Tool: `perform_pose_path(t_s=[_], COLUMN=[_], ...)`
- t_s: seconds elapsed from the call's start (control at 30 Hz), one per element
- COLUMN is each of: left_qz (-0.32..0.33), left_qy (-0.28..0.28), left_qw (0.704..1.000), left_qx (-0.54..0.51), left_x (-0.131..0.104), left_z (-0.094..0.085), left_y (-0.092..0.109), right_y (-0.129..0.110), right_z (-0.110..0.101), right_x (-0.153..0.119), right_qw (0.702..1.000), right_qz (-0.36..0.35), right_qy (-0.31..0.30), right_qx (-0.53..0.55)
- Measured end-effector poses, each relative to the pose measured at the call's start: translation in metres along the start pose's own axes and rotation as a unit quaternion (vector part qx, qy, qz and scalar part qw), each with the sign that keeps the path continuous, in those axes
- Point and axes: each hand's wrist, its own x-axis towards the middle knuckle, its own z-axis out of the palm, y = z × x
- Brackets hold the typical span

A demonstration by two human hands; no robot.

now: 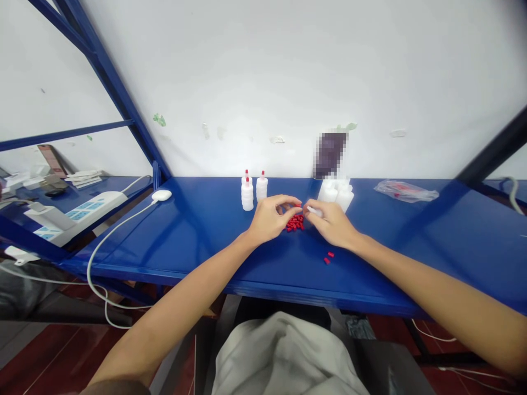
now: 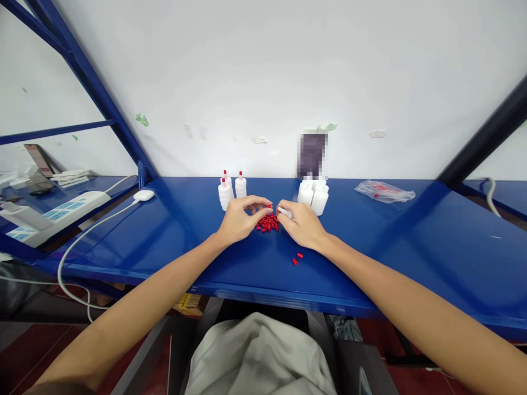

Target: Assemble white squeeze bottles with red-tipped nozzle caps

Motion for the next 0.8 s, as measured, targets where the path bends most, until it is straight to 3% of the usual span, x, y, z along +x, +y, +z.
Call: perform_pose_path(t_s=[0.13, 0.33, 0.5, 0.63, 0.8], left_qz=[0.016, 0.025, 0.101, 0.149, 0.144], left_qy=[-0.047, -0.043, -0.097, -0.103, -0.111], left_qw=[0.999, 0.999, 0.988, 0.979, 0.98], left_qx=[0.01, 0.008, 0.068, 0.096, 0.087], left_x=[-0.001, -0.004, -0.009, -0.011, -0.009], left_z=[0.001, 0.0, -0.001, -0.003, -0.002], left_y=[0.003, 0.007, 0.008, 0.006, 0.008], right_y=[-0.006, -0.011, -0.011, -0.016, -0.021], right_z=[-0.003, -0.006, -0.011, -0.013, -0.011], right_x=[0.001, 0.003, 0.0, -0.001, -0.001], right_qw=[0.999, 0.998, 0.994, 0.989, 0.987], right_qz=[-0.021, -0.033, -0.028, -0.013, -0.001], right_qy=[-0.025, 0.0, -0.062, -0.078, -0.086], right_qx=[-0.042, -0.056, -0.081, -0.125, -0.137])
